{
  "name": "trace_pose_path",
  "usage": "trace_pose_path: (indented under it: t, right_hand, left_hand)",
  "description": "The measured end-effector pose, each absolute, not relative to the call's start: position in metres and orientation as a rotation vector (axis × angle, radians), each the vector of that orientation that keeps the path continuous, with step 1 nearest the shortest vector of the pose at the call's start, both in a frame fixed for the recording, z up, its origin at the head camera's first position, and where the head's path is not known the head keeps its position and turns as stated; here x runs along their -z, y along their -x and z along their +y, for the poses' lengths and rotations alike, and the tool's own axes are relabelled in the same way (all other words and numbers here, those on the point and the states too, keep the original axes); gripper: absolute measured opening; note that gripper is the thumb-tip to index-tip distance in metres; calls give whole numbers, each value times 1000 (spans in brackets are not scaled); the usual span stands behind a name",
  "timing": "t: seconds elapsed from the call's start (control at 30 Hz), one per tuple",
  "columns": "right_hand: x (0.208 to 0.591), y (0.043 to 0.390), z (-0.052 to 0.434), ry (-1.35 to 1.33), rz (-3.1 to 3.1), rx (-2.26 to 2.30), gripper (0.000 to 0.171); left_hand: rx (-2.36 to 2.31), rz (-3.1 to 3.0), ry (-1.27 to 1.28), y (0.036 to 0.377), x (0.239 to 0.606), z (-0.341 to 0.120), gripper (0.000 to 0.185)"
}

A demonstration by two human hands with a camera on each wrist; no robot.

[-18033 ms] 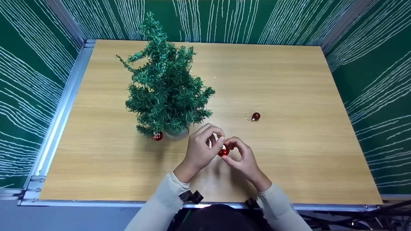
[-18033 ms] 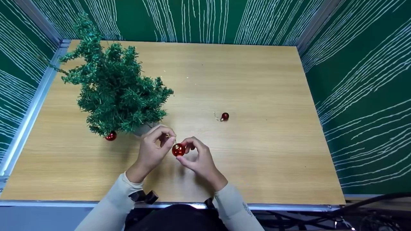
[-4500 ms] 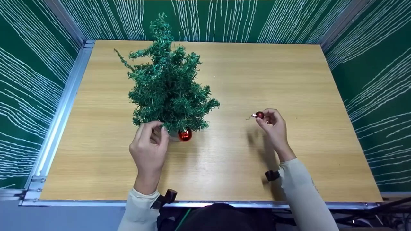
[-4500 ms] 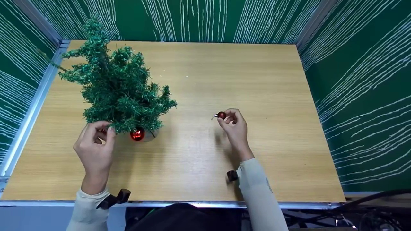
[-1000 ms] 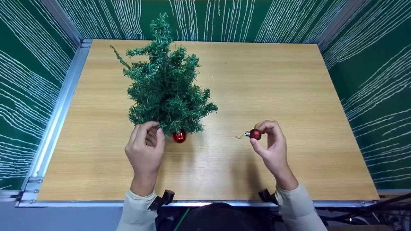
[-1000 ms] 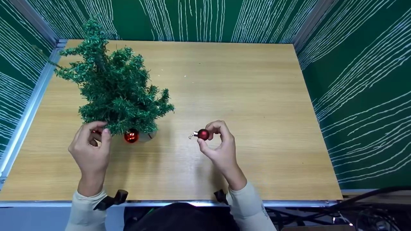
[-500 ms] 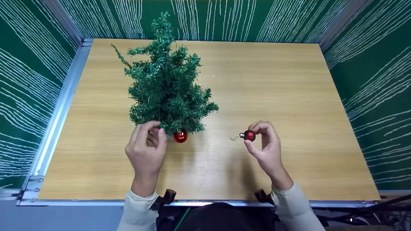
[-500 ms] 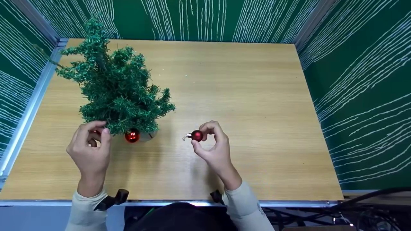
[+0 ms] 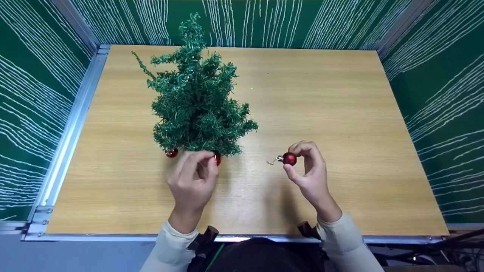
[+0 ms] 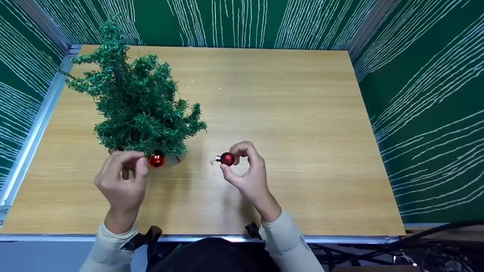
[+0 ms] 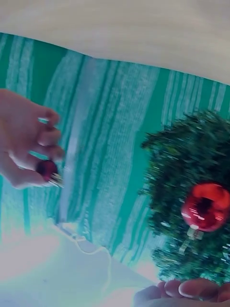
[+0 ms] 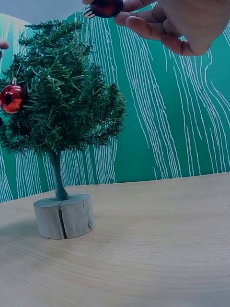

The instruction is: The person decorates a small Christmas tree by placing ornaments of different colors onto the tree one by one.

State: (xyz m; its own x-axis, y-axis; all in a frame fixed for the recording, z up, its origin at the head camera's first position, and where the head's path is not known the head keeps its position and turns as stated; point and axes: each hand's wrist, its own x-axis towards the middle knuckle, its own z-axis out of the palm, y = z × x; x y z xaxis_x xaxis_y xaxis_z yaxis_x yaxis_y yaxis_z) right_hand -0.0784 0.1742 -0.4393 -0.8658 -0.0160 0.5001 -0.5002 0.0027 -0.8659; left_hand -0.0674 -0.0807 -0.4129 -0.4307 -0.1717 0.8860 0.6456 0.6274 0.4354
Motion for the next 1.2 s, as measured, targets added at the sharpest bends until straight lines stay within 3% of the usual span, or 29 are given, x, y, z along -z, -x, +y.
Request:
trace_pose_path:
  t: [0.5,1.03,1.2]
  right_hand:
    - [438,78,165,-595,-1941,-1941,32]
    - [438,73,158,-619,-1975,-1951,32]
    - [439,71,156,-624,-1982,-1944,33]
  left_hand:
    - [989,-1819,620,61,425,-31,4]
    - [1049,-1993,613,62,442,-19,20]
    - [1041,-2026,612,63,446,-16,17]
